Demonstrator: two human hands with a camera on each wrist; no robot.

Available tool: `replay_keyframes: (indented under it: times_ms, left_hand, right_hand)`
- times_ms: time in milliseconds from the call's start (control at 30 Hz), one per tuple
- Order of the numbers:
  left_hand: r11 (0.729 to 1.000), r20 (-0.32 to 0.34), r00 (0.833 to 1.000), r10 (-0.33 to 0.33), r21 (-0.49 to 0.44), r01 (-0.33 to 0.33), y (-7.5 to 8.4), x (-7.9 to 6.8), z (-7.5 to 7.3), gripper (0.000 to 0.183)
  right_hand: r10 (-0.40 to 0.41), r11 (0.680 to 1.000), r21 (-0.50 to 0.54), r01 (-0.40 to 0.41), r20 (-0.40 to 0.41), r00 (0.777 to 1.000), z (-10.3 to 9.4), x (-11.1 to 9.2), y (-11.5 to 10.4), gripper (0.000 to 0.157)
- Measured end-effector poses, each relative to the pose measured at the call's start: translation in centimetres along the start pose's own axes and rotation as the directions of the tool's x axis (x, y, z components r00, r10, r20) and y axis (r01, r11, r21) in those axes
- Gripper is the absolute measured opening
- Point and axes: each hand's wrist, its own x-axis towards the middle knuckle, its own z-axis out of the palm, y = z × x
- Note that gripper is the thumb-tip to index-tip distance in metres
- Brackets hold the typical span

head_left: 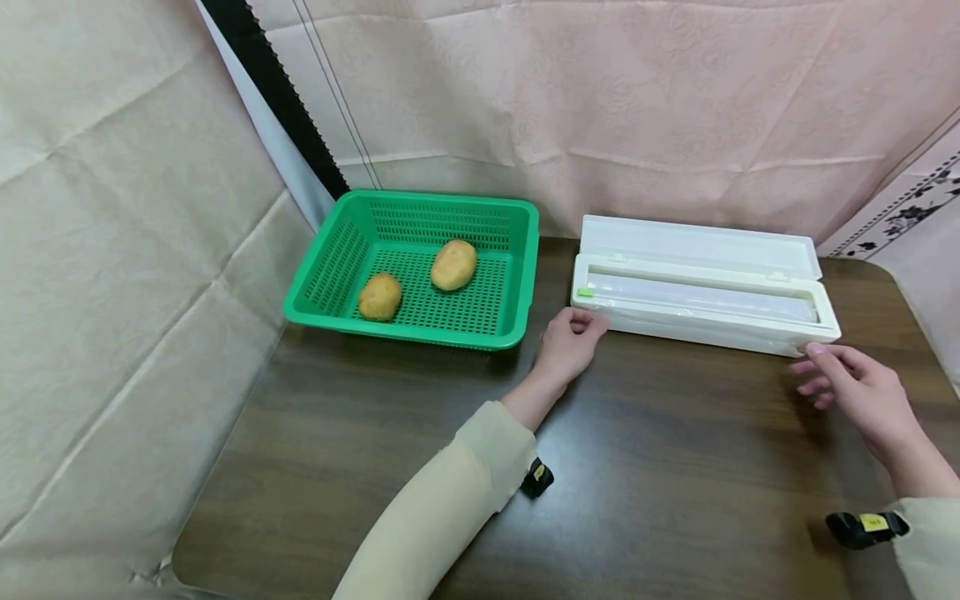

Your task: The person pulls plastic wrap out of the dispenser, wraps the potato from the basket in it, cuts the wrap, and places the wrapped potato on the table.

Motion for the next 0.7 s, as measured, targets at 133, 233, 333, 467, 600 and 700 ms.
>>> replay_keyframes:
  times_ms: [133,233,333,467,600,700]
  left_hand:
    - [0.994,-0.018,0.999,-0.027,-0.106,0.025,0.0,0.2,0.3,0.018]
    - [0.987,-0.033,0.999,-0.041,-0.154,0.035,0.2,0.4,0.6,0.016]
    - [0.983,-0.044,0.998,-0.043,-0.178,0.035,0.4,0.6,0.7,0.015]
    - [0.973,-0.044,0.997,-0.061,-0.224,0.05,0.7,0.8,0.9,0.014]
    - [0.965,-0.028,0.997,-0.069,-0.257,0.06,0.9,0.9,0.8,0.011]
    - [0.955,-0.002,0.998,-0.069,-0.288,0.065,1.2,0.9,0.8,0.01]
  right_hand:
    - [0.012,1.0,-0.018,-0.012,-0.024,1.0,0.1,0.3,0.0,0.041]
    - [0.004,1.0,-0.008,-0.004,-0.054,0.999,0.2,0.5,0.0,0.041]
    - [-0.004,1.0,0.02,0.006,-0.087,0.996,0.2,0.7,0.1,0.037]
    - [-0.017,0.995,0.099,0.03,-0.127,0.992,0.2,0.7,0.1,0.027]
    - [-0.032,0.972,0.225,0.069,-0.163,0.986,0.2,0.6,-0.4,0.019]
    - [-0.02,0.919,0.383,0.087,-0.175,0.984,0.2,0.6,-0.7,0.016]
